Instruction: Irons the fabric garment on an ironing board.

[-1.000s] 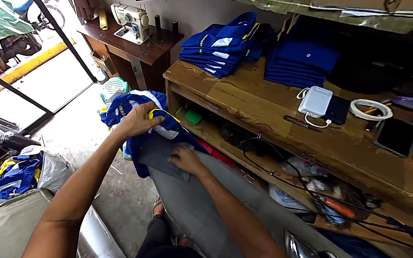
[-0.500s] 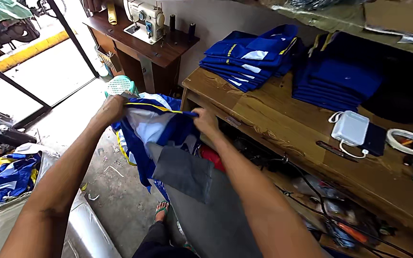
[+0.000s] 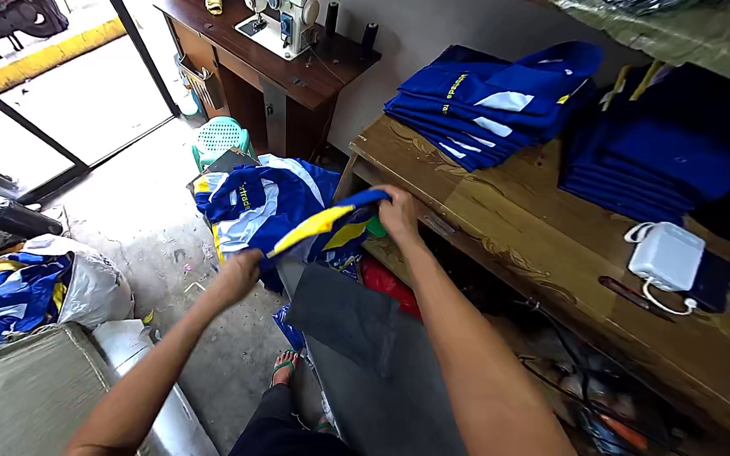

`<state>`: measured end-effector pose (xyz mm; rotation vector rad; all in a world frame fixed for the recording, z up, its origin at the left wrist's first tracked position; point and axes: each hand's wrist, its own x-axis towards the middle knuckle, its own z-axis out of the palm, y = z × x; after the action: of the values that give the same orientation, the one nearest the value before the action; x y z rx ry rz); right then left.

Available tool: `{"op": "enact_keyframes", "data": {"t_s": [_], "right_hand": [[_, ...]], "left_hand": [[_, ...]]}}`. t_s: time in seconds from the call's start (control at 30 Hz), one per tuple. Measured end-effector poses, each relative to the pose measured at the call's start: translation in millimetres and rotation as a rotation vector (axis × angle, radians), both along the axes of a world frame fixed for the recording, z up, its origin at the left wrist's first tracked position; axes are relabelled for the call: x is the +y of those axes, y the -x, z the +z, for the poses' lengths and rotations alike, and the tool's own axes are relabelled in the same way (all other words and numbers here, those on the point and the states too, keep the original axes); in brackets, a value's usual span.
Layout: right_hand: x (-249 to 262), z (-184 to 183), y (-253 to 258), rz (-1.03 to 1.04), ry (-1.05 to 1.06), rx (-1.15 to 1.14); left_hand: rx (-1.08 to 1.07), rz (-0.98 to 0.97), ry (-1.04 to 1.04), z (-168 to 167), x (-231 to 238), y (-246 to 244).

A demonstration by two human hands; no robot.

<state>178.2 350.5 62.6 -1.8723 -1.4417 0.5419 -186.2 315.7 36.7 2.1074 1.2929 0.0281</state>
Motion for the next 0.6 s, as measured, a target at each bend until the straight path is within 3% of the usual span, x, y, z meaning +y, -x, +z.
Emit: {"op": "enact_keyframes", "data": {"t_s": [0.1, 0.23, 0.6], "right_hand": [[-57.3, -47.5, -38.0, 0.043, -0.006, -0.152], [-129.9, -77.9, -86.5, 0.043, 0.010, -0.173], [-285.2, -76.1, -186.5, 0.053, -0.054, -0.190]], "left_hand": [[-0.008, -0.052, 0.098, -38.3, -72.6, -31.8], [0.101, -0.131, 0.239, -33.2, -138.0, -77.8], [-0.031, -0.507, 0.625, -39.6, -280.1, -194.4]]}}
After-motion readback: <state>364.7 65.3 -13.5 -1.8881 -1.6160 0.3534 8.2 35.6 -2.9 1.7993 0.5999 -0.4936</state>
